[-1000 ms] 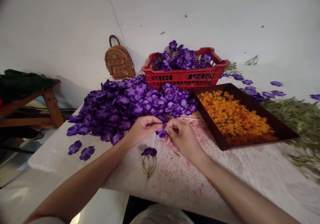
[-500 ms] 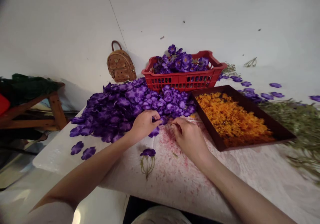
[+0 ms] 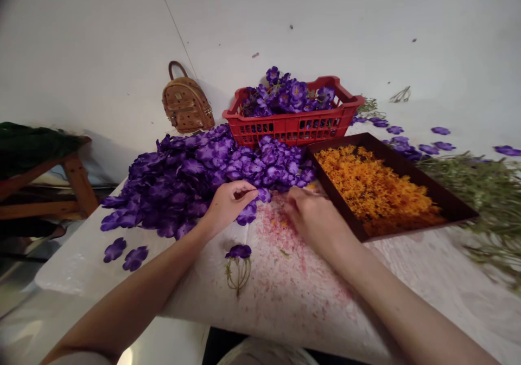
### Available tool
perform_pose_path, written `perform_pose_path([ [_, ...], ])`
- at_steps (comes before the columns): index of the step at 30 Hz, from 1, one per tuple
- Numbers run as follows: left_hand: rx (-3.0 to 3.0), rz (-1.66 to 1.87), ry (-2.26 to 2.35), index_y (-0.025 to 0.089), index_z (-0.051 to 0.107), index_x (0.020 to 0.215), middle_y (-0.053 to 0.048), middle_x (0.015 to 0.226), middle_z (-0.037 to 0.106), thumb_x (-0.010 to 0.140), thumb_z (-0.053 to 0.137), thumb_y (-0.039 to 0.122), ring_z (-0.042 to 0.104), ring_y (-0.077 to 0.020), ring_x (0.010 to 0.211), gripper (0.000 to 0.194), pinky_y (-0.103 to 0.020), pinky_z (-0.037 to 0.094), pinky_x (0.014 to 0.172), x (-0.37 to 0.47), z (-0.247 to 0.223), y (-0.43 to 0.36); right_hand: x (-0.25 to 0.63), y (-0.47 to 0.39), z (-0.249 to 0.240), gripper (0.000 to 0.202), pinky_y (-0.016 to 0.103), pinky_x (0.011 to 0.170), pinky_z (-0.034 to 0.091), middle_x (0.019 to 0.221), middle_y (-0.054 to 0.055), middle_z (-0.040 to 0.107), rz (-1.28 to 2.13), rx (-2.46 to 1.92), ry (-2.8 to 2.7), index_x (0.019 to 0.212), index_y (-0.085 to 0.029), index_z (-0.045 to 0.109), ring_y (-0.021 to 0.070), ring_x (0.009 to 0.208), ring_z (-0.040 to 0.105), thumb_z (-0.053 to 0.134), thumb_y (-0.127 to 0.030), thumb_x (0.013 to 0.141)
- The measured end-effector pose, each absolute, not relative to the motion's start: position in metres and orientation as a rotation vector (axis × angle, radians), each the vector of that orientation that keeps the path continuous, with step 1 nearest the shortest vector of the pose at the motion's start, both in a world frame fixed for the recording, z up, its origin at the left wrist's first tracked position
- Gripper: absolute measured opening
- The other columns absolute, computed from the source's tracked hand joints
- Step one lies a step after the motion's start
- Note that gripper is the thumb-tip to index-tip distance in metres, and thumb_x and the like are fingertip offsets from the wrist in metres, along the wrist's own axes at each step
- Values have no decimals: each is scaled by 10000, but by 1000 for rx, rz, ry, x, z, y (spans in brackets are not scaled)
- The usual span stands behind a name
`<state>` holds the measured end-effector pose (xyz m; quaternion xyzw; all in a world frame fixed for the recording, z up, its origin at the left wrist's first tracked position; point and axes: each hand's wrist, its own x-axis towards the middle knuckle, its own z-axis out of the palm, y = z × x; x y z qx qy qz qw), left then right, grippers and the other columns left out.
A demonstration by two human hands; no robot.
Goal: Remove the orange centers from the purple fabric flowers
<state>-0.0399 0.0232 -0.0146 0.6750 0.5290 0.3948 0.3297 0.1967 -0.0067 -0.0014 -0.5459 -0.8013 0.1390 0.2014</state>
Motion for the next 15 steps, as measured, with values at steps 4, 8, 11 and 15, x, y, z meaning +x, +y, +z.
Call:
perform_pose_path([
  [4, 1719, 1048, 1328, 190, 738, 818, -28, 809, 779, 908, 695, 211, 709, -166, 745, 102, -268, 525, 716, -41, -17, 23, 209, 2, -2, 224, 365, 554, 379, 1002, 212, 694, -15, -1901, -2229, 1113, -141, 665, 285, 633, 683, 481, -187, 993],
  [8, 1637, 1048, 1262, 182, 755, 864, -47, 841, 794, 899, 688, 161, 740, -178, 787, 79, -278, 550, 752, -40, -18, 22, 210, 5, -12, 186, 377, 614, 422, 990, 199, 710, 55, -1785, -2266, 999, -144, 683, 298, 719, 700, 500, -153, 970],
  [11, 1540, 1063, 1197, 170, 748, 868, -48, 816, 788, 892, 702, 159, 746, -175, 770, 53, -277, 557, 754, -39, -17, 21, 199, 3, -12, 167, 383, 702, 474, 956, 138, 719, 202, -1517, -2161, 903, -199, 677, 291, 808, 696, 519, -191, 956],
  [15, 1432, 1009, 1083, 153, 732, 934, -41, 785, 773, 898, 723, 183, 742, -154, 729, 48, -261, 557, 734, -35, -15, 18, 177, -1, -3, 119, 350, 698, 479, 853, 63, 714, 561, -1331, -1952, 915, -226, 659, 236, 760, 668, 559, -282, 949],
])
